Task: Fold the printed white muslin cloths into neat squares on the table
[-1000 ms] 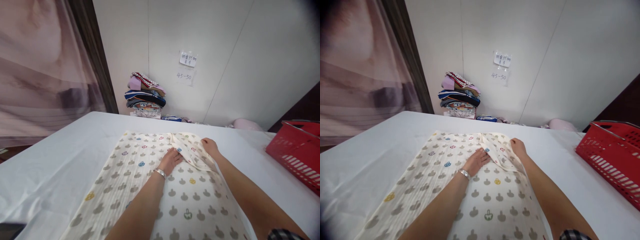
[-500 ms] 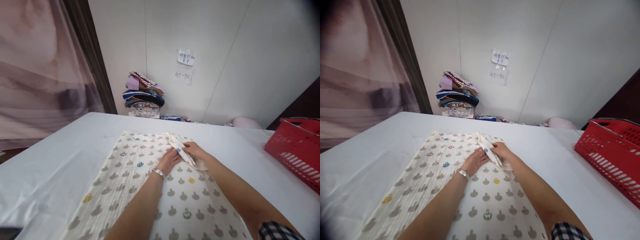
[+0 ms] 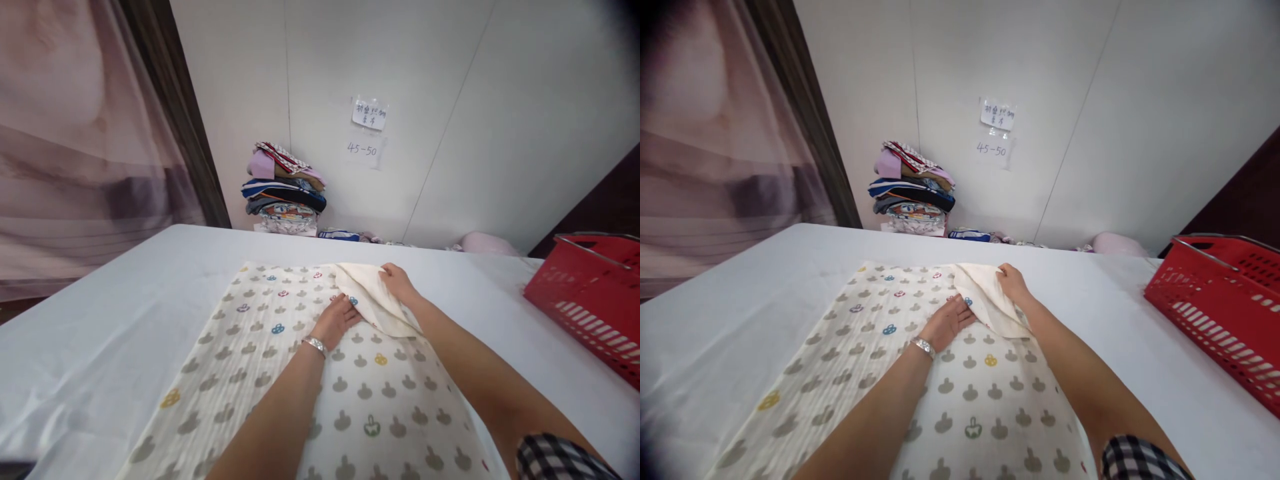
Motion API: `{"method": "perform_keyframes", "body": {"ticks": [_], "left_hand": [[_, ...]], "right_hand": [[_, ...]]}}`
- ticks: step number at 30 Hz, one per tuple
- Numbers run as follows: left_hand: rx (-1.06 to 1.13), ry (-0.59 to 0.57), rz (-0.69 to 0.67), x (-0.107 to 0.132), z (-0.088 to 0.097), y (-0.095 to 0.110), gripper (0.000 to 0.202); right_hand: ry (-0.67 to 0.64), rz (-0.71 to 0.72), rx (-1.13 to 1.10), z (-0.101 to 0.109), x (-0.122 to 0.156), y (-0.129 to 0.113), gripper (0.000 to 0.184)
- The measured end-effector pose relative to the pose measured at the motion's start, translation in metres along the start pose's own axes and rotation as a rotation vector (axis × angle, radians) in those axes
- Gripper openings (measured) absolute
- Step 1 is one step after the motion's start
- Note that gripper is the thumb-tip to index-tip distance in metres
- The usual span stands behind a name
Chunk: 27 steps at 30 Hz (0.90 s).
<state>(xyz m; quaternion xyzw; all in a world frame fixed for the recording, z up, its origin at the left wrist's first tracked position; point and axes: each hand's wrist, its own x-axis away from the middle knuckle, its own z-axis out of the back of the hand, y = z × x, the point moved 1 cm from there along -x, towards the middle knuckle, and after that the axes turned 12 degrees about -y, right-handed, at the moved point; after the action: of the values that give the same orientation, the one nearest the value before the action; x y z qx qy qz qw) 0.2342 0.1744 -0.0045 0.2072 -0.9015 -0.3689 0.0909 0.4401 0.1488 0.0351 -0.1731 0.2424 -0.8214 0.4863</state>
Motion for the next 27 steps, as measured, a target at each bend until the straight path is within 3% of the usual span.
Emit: {"method": "perform_keyframes", "body": {"ticks": [4, 8, 10, 15, 18, 20, 24, 27], "left_hand": [[-0.007, 0.018, 0.011, 0.002, -0.006, 0.003, 0.033], [-0.009, 0.023, 0.005, 0.002, -0.006, 0.003, 0.034], [-0.008, 0.014, 0.003, 0.002, -0.004, 0.002, 0.034], [0.06, -0.056, -0.002, 0.0, -0.003, 0.001, 0.036], [0.141, -0.1, -0.013, 0.0, -0.002, 0.0, 0.039], [0.17, -0.089, -0.009, 0.0, 0.0, 0.0, 0.043], [0.119, -0.02, 0.037, 0.002, 0.001, 0.001, 0.051], [0.068, -0.006, 0.067, 0.004, 0.0, 0.001, 0.054]], "right_hand": [[0.031, -0.104, 0.034, 0.015, -0.022, 0.022, 0.019], [0.07, -0.091, 0.055, 0.014, -0.019, 0.025, 0.022], [0.052, -0.031, 0.037, 0.008, -0.005, 0.016, 0.023], [-0.209, 0.173, -0.066, -0.022, 0.054, -0.016, 0.033], [-0.236, 0.198, -0.029, -0.032, 0.069, -0.023, 0.028], [-0.224, 0.124, -0.105, -0.029, 0.061, -0.019, 0.02], [-0.102, -0.116, -0.323, -0.004, 0.02, 0.01, 0.023], [-0.023, -0.204, -0.347, 0.012, -0.003, 0.034, 0.026]]}}
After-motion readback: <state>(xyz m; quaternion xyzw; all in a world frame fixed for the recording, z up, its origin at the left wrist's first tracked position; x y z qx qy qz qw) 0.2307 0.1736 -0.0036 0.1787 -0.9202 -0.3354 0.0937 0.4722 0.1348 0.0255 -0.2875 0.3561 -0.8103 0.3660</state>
